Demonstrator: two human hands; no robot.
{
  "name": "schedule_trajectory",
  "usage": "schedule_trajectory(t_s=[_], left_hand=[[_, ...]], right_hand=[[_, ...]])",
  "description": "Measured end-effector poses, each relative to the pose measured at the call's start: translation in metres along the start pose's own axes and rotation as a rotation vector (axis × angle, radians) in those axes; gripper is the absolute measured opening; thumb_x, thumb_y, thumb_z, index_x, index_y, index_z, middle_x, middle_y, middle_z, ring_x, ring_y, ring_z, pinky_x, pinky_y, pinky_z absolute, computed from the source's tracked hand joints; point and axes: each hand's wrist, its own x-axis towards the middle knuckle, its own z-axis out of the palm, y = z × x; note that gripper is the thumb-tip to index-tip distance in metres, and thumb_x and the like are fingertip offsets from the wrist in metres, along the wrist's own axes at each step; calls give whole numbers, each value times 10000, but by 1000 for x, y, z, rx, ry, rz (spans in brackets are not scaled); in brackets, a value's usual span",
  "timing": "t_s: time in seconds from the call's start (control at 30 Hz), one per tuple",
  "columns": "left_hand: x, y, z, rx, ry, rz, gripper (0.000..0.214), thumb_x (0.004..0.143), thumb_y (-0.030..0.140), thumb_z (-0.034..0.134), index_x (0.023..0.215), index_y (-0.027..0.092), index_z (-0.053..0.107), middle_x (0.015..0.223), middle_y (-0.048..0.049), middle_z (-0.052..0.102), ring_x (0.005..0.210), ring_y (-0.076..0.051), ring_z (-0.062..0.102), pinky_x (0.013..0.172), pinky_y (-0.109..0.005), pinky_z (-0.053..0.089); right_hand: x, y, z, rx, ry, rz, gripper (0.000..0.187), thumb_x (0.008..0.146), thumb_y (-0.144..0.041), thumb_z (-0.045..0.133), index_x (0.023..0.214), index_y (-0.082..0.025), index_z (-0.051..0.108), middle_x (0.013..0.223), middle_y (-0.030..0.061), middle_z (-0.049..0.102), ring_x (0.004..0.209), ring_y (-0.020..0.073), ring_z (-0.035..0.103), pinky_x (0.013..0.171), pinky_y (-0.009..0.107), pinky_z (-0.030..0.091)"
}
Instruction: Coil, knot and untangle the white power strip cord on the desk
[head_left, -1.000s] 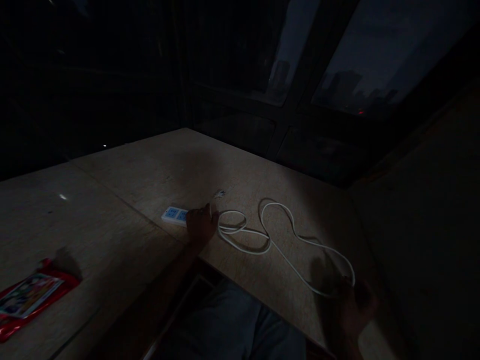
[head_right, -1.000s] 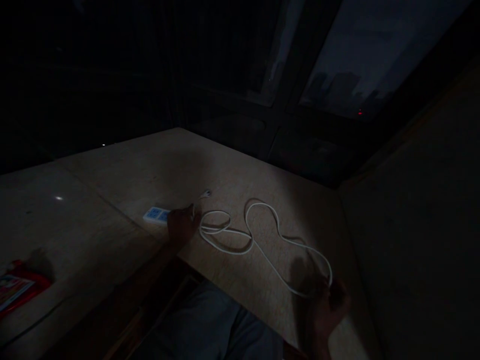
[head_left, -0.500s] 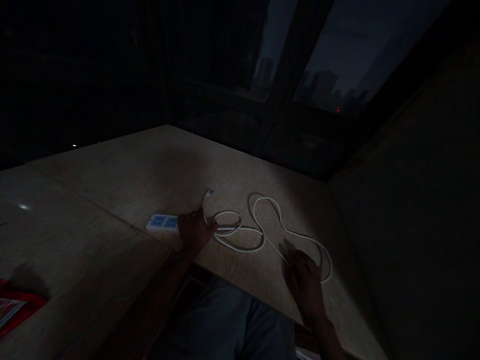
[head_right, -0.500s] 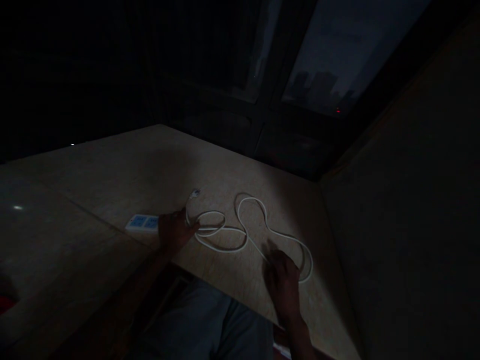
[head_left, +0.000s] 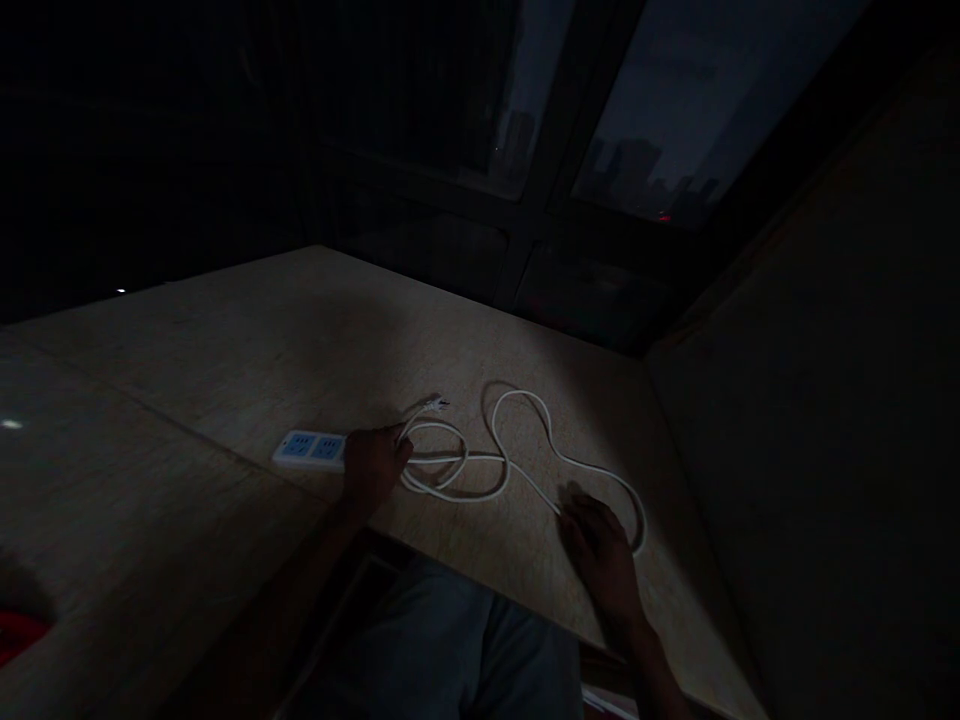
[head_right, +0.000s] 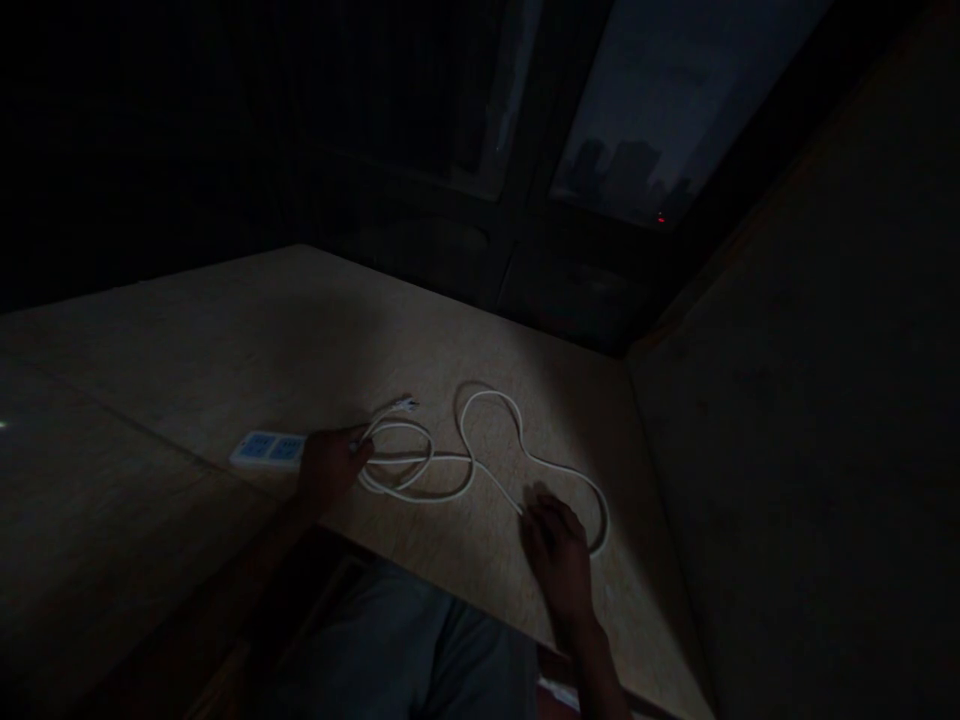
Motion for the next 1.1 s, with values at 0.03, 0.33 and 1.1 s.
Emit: schedule_trajectory(t_s=[0.03, 0.33, 1.1], left_hand=[[1, 0, -1, -57, 6, 17, 393, 894, 301, 416, 1103, 170, 722, 980, -122, 756, 879, -259, 692, 863, -377, 459], [6, 39, -27, -523, 78, 316, 361, 942, 227, 418, 1175, 171, 689, 982, -86, 728, 730, -158, 667, 756, -285, 525], [-17, 145, -98, -698, -351, 601, 265, 837, 284, 657, 1076, 202, 736, 989, -58, 766, 912, -188, 706, 786, -257, 515]], right_hand=[[0, 0, 0, 4, 5, 0, 312, 922, -423, 564, 1086, -210, 722, 1226, 133, 642, 1147, 269, 594, 1010, 486, 483], [0, -2, 0, 53, 13, 16, 296, 925, -408, 561, 1079, -210, 717, 1198, 134, 646, 1143, 279, 580, 1008, 515, 461], [39, -134, -11, 853, -172, 152, 365, 937, -499, 524, 787, -178, 613, 556, -36, 538, 523, 103, 492, 539, 223, 409]])
